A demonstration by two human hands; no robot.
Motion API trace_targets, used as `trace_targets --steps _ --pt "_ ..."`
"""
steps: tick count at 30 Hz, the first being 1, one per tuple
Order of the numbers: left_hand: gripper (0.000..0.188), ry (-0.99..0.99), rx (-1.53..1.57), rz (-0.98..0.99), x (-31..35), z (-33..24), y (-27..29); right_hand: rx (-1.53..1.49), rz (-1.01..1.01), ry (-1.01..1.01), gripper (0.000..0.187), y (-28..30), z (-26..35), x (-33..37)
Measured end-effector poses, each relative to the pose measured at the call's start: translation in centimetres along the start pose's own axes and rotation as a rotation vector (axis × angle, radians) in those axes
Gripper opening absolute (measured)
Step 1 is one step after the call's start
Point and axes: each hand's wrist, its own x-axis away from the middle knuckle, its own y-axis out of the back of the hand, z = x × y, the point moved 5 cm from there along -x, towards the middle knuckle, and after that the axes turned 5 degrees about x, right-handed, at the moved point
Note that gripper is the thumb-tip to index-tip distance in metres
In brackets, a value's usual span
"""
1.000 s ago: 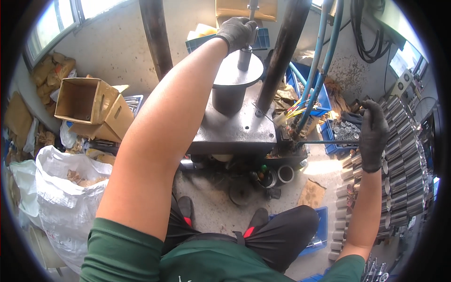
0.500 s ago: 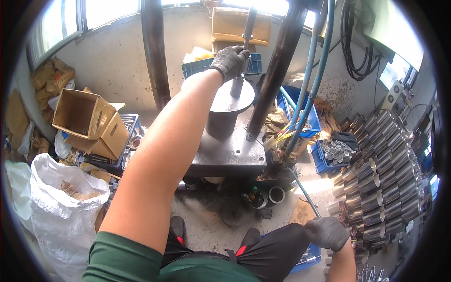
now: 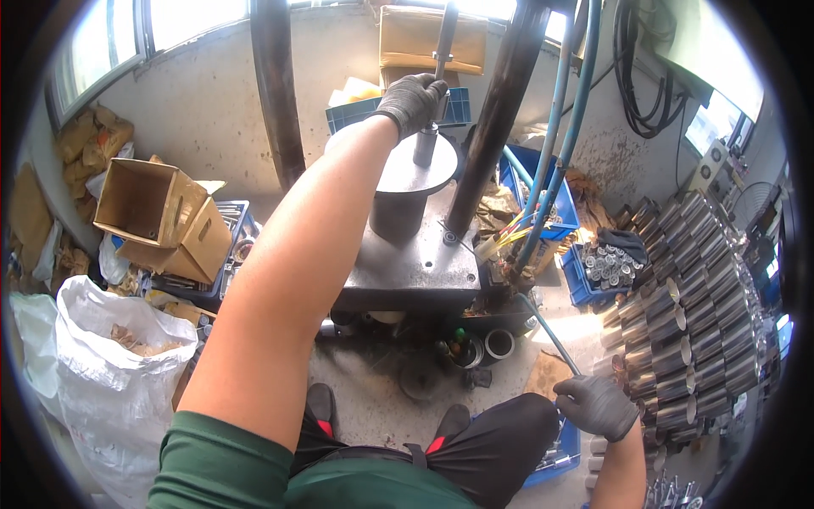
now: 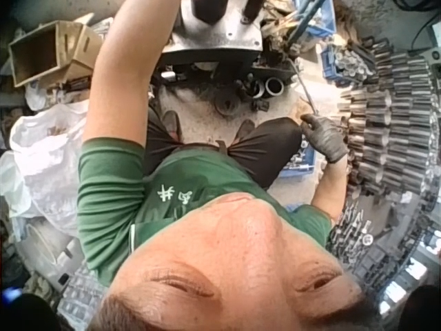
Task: Operating an industrial press machine to join metal pipe components together and inspecting the assembled parts.
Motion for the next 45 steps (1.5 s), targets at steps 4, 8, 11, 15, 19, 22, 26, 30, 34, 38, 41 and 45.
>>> trace_targets --steps 4,8,11,15,19,22,26,30,34,38,41,45 --pt "0.043 0.019 -0.002 -0.006 0.1 -0.1 0.0 -0.138 -0.304 -0.042 0.022 1.5 -0.4 0.3" --pt "0.043 -0.002 -0.031 -0.025 0.3 -0.4 0.2 0.004 -0.125 0.027 0.024 0.7 0.1 0.1" --pt "0.044 0.002 -0.032 -0.026 0.4 -0.3 0.2 -0.012 0.008 0.004 0.026 0.1 0.2 0.2" --pt "0.045 0.018 -0.03 -0.028 0.4 -0.2 0.1 -0.192 -0.172 -0.042 0.029 0.9 0.0 0.4" --pt "0.045 0.037 -0.051 -0.03 0.5 -0.3 0.1 -0.036 0.03 -0.002 0.031 -0.2 0.0 0.3" --pt "0.045 0.017 -0.071 -0.043 0.7 -0.4 0.2 -0.171 -0.102 -0.025 0.03 0.3 -0.4 0.4" --pt "0.045 0.002 -0.065 -0.04 0.7 -0.3 0.1 -0.119 -0.049 0.002 0.027 -0.1 -0.4 0.3" --pt "0.043 -0.008 -0.055 -0.04 0.7 -0.2 0.1 -0.122 -0.043 -0.008 0.027 -0.1 -0.6 0.2" --pt "0.044 -0.003 -0.077 -0.036 0.8 -0.3 0.1 -0.275 -0.203 -0.052 0.027 0.5 -0.7 0.4" --pt "0.046 -0.026 -0.086 -0.047 0.8 -0.2 0.1 -0.277 -0.232 -0.095 0.027 0.7 -0.6 0.5" --pt "0.046 -0.014 -0.07 -0.045 0.6 0.0 0.0 -0.151 -0.069 -0.064 0.027 0.4 -0.2 0.3" --pt "0.046 -0.029 -0.11 -0.055 0.6 -0.1 0.0 -0.272 -0.031 -0.153 0.027 0.4 -0.7 0.2"
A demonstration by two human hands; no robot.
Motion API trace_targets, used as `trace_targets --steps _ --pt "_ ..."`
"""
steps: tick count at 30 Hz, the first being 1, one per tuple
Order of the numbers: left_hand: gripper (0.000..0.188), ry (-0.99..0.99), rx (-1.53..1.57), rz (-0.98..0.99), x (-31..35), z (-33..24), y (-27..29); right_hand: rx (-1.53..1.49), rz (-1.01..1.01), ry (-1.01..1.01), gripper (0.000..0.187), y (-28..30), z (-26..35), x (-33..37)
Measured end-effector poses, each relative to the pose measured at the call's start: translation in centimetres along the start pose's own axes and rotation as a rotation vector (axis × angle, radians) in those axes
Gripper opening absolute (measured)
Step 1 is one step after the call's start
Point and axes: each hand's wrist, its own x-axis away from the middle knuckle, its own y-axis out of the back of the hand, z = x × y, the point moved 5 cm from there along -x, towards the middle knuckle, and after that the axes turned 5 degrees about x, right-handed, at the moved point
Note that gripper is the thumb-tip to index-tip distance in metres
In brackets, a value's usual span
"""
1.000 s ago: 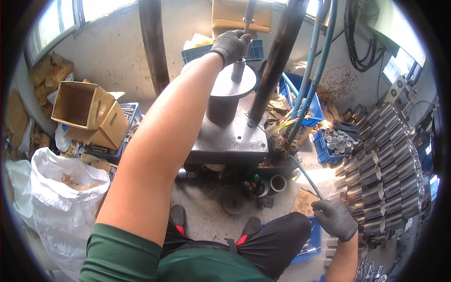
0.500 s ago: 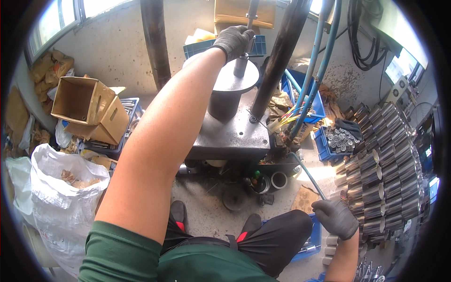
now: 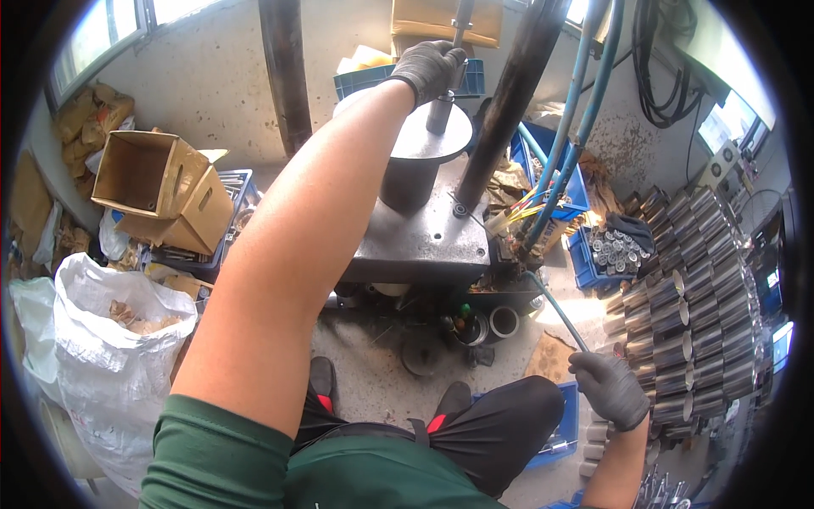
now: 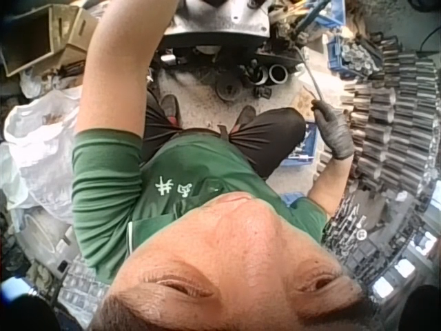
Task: Operating an industrial press machine to join metal pipe components together and inspecting the assembled parts.
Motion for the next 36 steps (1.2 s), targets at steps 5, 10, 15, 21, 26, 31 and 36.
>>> trace_targets --steps 5,10,15,21,26,31,36 --pt "0.042 0.04 0.036 -0.002 0.2 -0.1 0.1 0.03 -0.529 0.128 0.022 3.9 0.7 -1.6" --pt "0.044 0.014 0.049 0.006 0.1 0.1 0.1 0.192 -1.107 0.372 0.014 10.8 2.5 -6.6" --pt "0.043 0.008 0.072 0.037 -0.6 0.8 -0.4 -0.024 -0.974 0.31 0.025 15.9 2.8 -13.5" --pt "0.045 0.002 0.087 0.01 -0.7 1.0 -0.6 0.105 -0.809 0.035 0.077 18.2 2.4 -16.9" --pt "0.053 0.021 0.014 0.065 -0.8 0.7 -1.1 0.007 -0.831 0.06 0.079 18.5 3.2 -16.3" --pt "0.046 -0.004 0.032 -0.055 -0.1 0.2 -1.9 0.175 -0.783 -0.15 0.069 18.5 3.8 -16.1" --pt "0.043 -0.028 0.149 -0.132 0.1 -1.7 -0.7 0.227 -0.78 -0.165 0.051 18.7 3.5 -16.4"
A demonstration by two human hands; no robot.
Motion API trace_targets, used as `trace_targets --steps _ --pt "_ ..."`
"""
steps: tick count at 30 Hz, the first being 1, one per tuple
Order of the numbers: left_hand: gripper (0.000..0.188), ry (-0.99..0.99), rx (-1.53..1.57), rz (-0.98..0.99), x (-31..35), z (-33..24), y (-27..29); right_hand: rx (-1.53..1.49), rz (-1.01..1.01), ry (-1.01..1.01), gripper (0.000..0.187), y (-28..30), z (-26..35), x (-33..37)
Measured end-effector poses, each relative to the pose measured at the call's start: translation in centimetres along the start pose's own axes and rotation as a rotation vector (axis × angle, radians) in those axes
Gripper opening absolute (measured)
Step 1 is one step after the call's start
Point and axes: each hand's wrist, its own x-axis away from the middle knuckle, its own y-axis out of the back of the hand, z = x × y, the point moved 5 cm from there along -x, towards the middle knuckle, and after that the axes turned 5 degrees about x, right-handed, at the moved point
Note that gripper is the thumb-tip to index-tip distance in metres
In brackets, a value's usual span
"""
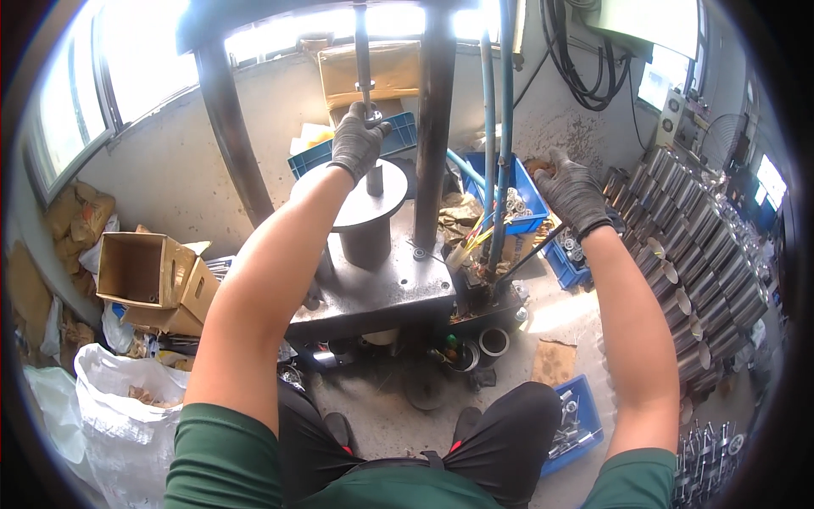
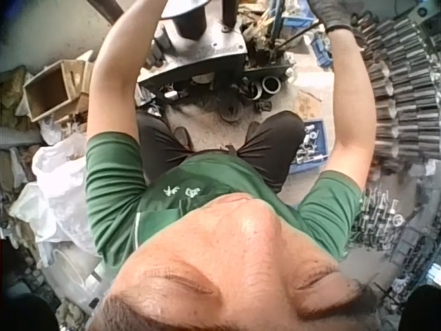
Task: Operating an industrial press machine to join metal pipe components together and inspecting the assembled parts.
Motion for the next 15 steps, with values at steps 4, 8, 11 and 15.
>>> trace_targets --steps 4,8,11,15 --pt "0.034 0.021 0.365 0.014 3.0 -0.8 0.3 -0.075 -0.049 0.011 0.041 -0.4 -0.4 0.2" --pt "0.041 0.02 1.039 0.261 12.5 -0.5 -0.2 -0.109 -0.066 0.022 0.044 -0.4 -1.2 1.0" --pt "0.055 0.0 0.916 0.39 22.7 0.2 0.5 -0.081 -0.083 0.016 0.048 -0.3 -1.6 2.0" --pt "0.067 0.406 1.231 0.525 34.1 2.5 0.6 -0.093 -0.095 0.093 0.043 -0.3 -2.2 4.7"
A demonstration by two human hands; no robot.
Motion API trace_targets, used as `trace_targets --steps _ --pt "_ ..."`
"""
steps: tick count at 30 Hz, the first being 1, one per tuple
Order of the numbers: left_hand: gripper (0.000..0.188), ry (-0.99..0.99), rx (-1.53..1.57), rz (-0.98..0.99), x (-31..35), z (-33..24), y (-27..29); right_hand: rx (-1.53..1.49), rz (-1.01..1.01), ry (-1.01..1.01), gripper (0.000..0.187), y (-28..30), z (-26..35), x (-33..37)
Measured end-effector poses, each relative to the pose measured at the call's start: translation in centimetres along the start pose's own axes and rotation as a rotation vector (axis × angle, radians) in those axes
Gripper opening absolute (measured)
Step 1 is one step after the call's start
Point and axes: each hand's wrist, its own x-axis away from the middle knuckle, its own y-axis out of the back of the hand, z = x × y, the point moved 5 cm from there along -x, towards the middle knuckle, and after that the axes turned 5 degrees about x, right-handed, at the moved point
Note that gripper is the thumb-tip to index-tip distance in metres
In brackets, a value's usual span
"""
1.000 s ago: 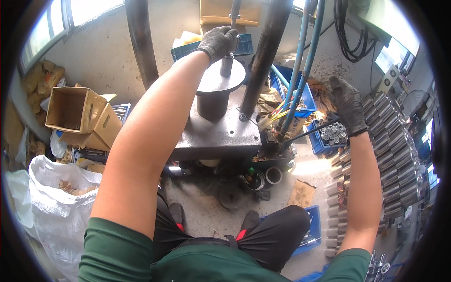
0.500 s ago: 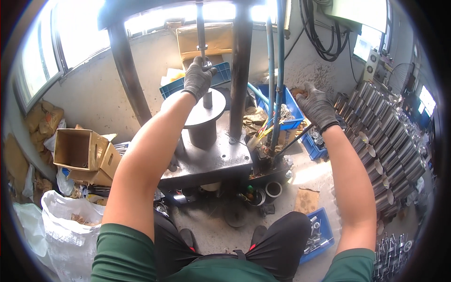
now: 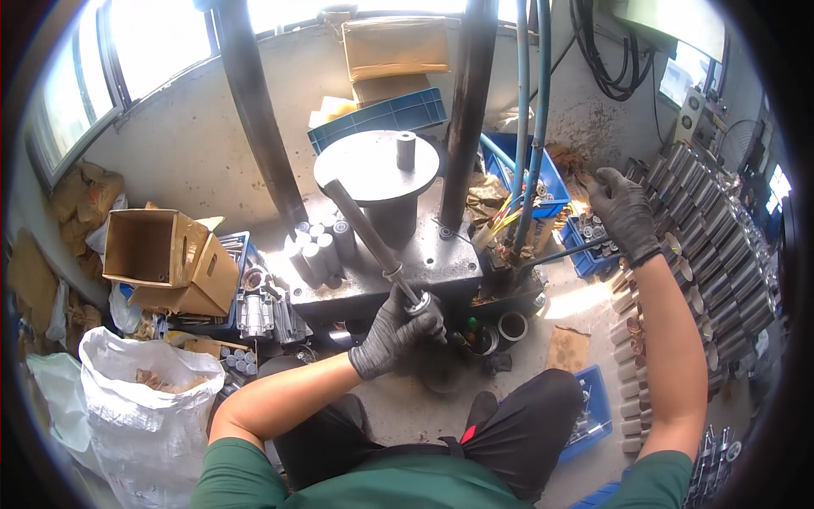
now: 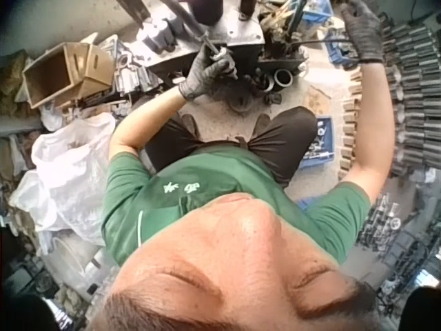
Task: Operating an industrial press machine to join metal pipe components together and inspecting the assembled parts.
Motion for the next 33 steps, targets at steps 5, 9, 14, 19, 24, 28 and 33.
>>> trace_targets --steps 5,9,14,19,24,28,33 --pt "0.058 0.255 -0.023 -0.152 5.1 3.8 3.2 -0.269 -0.046 0.159 0.027 0.7 -0.3 5.9" --pt "0.031 0.317 0.062 -0.284 4.3 5.1 5.9 -0.279 0.003 0.09 0.025 0.6 -1.0 12.5" --pt "0.02 0.339 0.127 -0.375 1.4 4.3 8.4 -0.429 -0.001 -0.089 0.038 -1.5 -0.5 18.8" --pt "0.022 0.41 0.094 -0.559 2.9 4.9 8.8 -0.911 -0.363 -0.206 0.061 -3.5 -0.3 20.9" --pt "0.027 0.556 -0.037 -0.517 6.7 7.4 7.4 -1.448 -0.303 -0.77 0.067 -13.4 2.6 27.0" --pt "0.029 0.628 0.047 -0.406 8.4 8.5 6.1 -1.703 0.551 -1.093 0.059 -20.2 9.9 32.2" --pt "0.058 0.619 -0.267 -0.149 8.7 6.6 5.0 -1.644 0.964 -0.919 0.083 -21.6 16.1 33.9"
